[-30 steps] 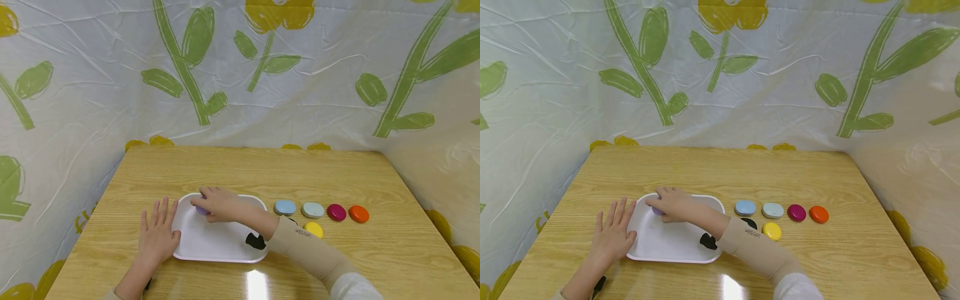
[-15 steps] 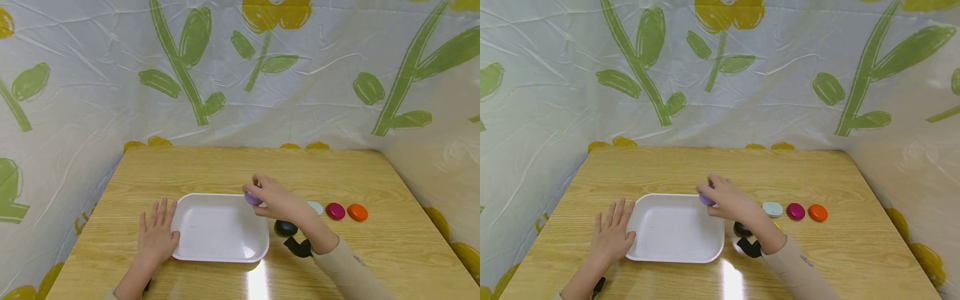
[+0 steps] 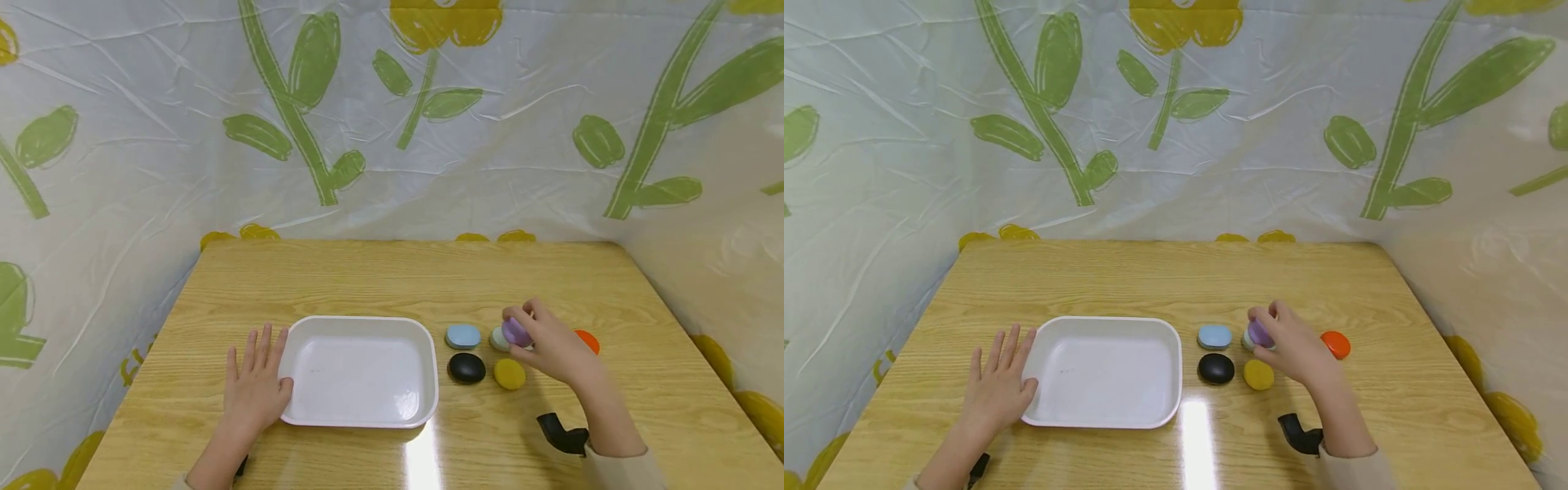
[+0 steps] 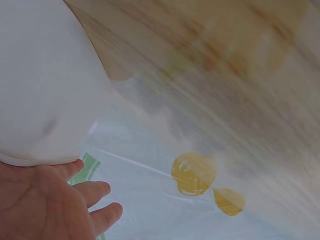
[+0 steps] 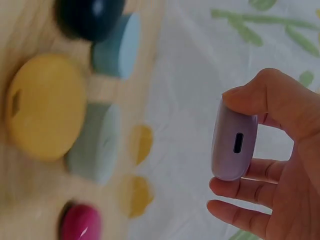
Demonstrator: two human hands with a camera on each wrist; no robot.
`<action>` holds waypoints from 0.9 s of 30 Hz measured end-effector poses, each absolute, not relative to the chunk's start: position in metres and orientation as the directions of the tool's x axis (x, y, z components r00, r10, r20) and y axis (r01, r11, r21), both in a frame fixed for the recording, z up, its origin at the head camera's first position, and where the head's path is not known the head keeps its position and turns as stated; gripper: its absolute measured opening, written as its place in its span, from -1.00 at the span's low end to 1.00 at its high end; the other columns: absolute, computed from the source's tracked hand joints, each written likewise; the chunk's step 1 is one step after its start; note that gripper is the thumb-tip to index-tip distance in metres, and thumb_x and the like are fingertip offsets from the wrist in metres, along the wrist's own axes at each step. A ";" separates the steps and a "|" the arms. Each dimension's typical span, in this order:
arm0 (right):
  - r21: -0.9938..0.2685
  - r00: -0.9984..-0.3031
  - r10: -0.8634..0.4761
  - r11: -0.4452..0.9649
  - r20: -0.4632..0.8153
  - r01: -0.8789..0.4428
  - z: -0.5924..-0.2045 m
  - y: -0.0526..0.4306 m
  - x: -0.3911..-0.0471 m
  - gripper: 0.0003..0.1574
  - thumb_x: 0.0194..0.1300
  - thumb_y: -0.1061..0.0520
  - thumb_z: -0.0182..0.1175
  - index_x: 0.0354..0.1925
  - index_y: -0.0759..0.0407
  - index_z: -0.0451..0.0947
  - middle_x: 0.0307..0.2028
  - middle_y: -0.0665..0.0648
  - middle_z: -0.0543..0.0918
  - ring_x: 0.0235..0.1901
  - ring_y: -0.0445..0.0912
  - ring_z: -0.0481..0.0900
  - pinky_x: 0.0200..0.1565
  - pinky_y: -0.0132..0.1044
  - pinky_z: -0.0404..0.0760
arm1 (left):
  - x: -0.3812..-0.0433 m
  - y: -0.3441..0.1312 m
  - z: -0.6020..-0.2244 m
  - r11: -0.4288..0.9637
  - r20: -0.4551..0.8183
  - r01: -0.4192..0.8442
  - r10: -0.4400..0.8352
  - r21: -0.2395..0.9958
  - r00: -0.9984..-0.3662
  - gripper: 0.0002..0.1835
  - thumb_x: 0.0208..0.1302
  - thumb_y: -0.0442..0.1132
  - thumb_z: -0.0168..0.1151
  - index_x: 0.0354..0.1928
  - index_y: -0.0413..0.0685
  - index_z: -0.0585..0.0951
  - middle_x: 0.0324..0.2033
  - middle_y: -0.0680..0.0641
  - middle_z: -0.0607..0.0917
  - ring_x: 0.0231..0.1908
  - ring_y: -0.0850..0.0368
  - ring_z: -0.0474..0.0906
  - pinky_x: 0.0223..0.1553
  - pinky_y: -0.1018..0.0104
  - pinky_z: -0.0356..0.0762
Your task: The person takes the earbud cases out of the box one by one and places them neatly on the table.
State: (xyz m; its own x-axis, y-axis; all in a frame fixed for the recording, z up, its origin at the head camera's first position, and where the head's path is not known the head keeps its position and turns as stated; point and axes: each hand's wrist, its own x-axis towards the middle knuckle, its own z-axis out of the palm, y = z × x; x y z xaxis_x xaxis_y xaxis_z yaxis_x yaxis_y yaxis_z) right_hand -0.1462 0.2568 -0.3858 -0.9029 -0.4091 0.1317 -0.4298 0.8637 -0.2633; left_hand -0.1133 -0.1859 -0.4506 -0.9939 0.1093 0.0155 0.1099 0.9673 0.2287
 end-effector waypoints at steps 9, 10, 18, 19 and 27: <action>-0.279 -0.956 -0.295 0.918 -0.001 -0.283 -0.415 0.298 -0.127 -0.49 0.00 0.17 0.34 -0.07 0.12 0.37 -0.24 0.32 0.36 -0.40 0.07 0.47 -0.51 -0.14 0.54 | -0.113 -0.186 -0.450 0.966 0.019 0.106 0.104 0.235 -0.994 -0.25 0.17 -0.15 -0.04 0.41 -0.06 -0.01 0.39 -0.25 -0.07 0.38 -0.19 -0.31 0.27 -0.17 -0.56; -0.277 -0.957 -0.289 0.921 -0.016 -0.273 -0.418 0.301 -0.125 -0.50 0.01 0.16 0.34 -0.07 0.12 0.37 -0.24 0.32 0.36 -0.40 0.07 0.47 -0.50 -0.13 0.55 | -0.113 -0.186 -0.450 0.966 0.020 0.107 0.105 0.235 -0.994 -0.25 0.17 -0.15 -0.04 0.41 -0.06 -0.01 0.39 -0.25 -0.08 0.38 -0.19 -0.32 0.27 -0.17 -0.57; -0.310 -0.958 -0.267 0.924 -0.102 -0.225 -0.440 0.310 -0.120 -0.46 -0.03 0.15 0.35 -0.07 0.14 0.37 -0.24 0.39 0.35 -0.40 0.10 0.48 -0.43 0.01 0.56 | -0.113 -0.185 -0.449 0.968 0.022 0.107 0.104 0.225 -0.994 -0.25 0.18 -0.15 -0.04 0.42 -0.05 0.00 0.39 -0.25 -0.07 0.38 -0.20 -0.31 0.27 -0.21 -0.47; -0.315 -0.957 -0.264 0.924 -0.120 -0.216 -0.441 0.311 -0.120 -0.46 -0.03 0.14 0.35 -0.07 0.13 0.37 -0.23 0.40 0.34 -0.39 0.10 0.48 -0.42 0.02 0.56 | -0.113 -0.185 -0.448 0.969 0.023 0.107 0.105 0.222 -0.994 -0.25 0.18 -0.16 -0.03 0.42 -0.06 0.00 0.39 -0.25 -0.07 0.37 -0.20 -0.29 0.27 -0.22 -0.45; -0.339 -0.958 -0.258 0.919 -0.128 -0.203 -0.449 0.315 -0.118 -0.44 -0.07 0.16 0.38 -0.08 0.15 0.37 -0.29 0.34 0.33 -0.37 0.08 0.46 -0.40 0.02 0.55 | -0.114 -0.184 -0.449 0.970 0.032 0.115 0.111 0.213 -0.993 -0.25 0.18 -0.16 -0.03 0.42 -0.05 -0.01 0.39 -0.25 -0.06 0.37 -0.21 -0.29 0.27 -0.24 -0.40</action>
